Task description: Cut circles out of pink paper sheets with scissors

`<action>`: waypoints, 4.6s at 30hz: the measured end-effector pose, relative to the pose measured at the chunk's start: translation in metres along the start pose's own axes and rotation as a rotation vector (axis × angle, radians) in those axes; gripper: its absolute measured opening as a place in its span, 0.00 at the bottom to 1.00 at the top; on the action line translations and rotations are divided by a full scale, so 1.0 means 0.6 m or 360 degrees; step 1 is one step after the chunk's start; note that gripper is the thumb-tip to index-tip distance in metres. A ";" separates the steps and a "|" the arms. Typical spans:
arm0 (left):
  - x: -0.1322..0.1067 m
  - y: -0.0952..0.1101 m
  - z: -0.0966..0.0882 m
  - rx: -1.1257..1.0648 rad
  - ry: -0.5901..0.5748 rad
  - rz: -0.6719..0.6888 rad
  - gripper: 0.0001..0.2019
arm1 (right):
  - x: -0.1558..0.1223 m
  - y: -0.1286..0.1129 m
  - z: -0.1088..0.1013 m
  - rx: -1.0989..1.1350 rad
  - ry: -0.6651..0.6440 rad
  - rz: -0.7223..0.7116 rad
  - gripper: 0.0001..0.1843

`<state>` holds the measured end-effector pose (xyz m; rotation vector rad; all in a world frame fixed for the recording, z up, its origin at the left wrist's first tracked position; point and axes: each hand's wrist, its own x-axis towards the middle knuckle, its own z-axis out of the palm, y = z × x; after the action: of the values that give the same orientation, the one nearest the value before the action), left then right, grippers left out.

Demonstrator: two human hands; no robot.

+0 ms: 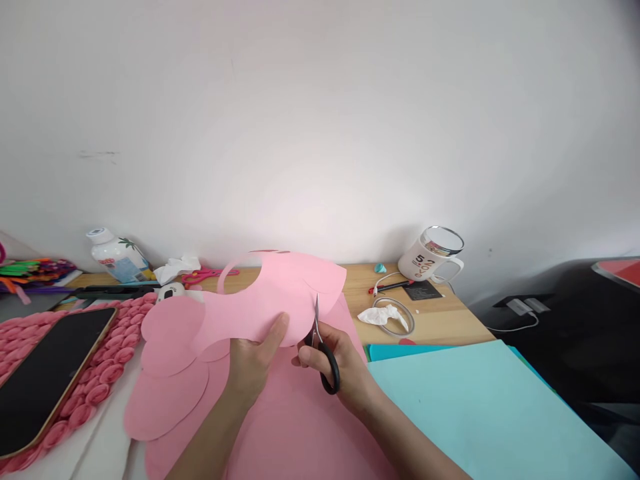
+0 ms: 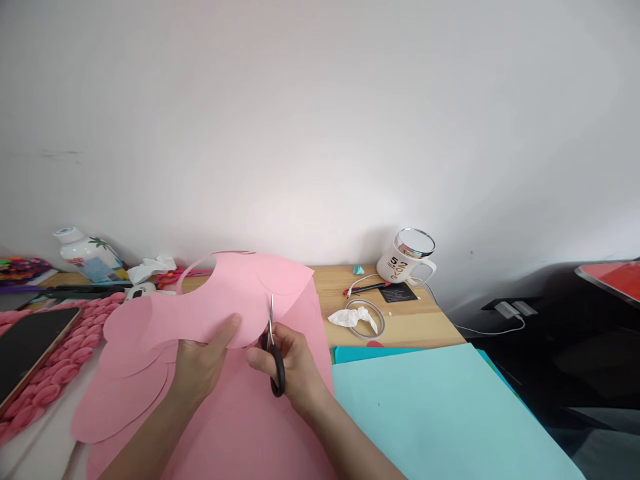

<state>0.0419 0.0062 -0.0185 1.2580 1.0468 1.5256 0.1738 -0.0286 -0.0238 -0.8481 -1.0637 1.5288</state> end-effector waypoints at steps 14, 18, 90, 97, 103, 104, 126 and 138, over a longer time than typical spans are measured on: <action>-0.003 0.008 0.002 -0.0168 -0.0262 -0.0149 0.09 | 0.002 -0.013 0.008 -0.0091 -0.0140 -0.0169 0.13; -0.003 0.009 -0.001 -0.0087 -0.0259 -0.0143 0.09 | -0.001 -0.016 0.010 -0.0117 -0.0153 -0.0182 0.14; -0.013 0.019 -0.004 0.0454 -0.0128 0.0224 0.16 | -0.004 -0.016 0.001 -0.0203 0.0078 -0.0031 0.25; -0.009 0.025 -0.003 0.0398 -0.0109 0.0263 0.20 | -0.005 -0.011 0.000 -0.0172 0.0078 -0.0012 0.24; -0.011 0.029 0.002 0.0345 -0.0052 0.0218 0.21 | -0.001 -0.007 -0.004 -0.0118 0.0030 -0.0039 0.22; -0.012 0.030 0.003 0.0329 -0.0028 0.0206 0.21 | -0.001 -0.006 -0.004 -0.0107 0.0029 -0.0042 0.22; -0.001 0.009 -0.016 0.0123 -0.0224 0.0050 0.19 | 0.000 -0.003 -0.004 -0.0239 0.0076 0.0006 0.19; 0.003 0.003 -0.019 0.0014 -0.0175 0.0010 0.20 | -0.001 -0.007 -0.001 -0.0217 0.0108 0.0064 0.19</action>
<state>0.0301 0.0067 -0.0177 1.3372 0.9797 1.4412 0.1759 -0.0290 -0.0200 -1.0139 -1.1164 1.4626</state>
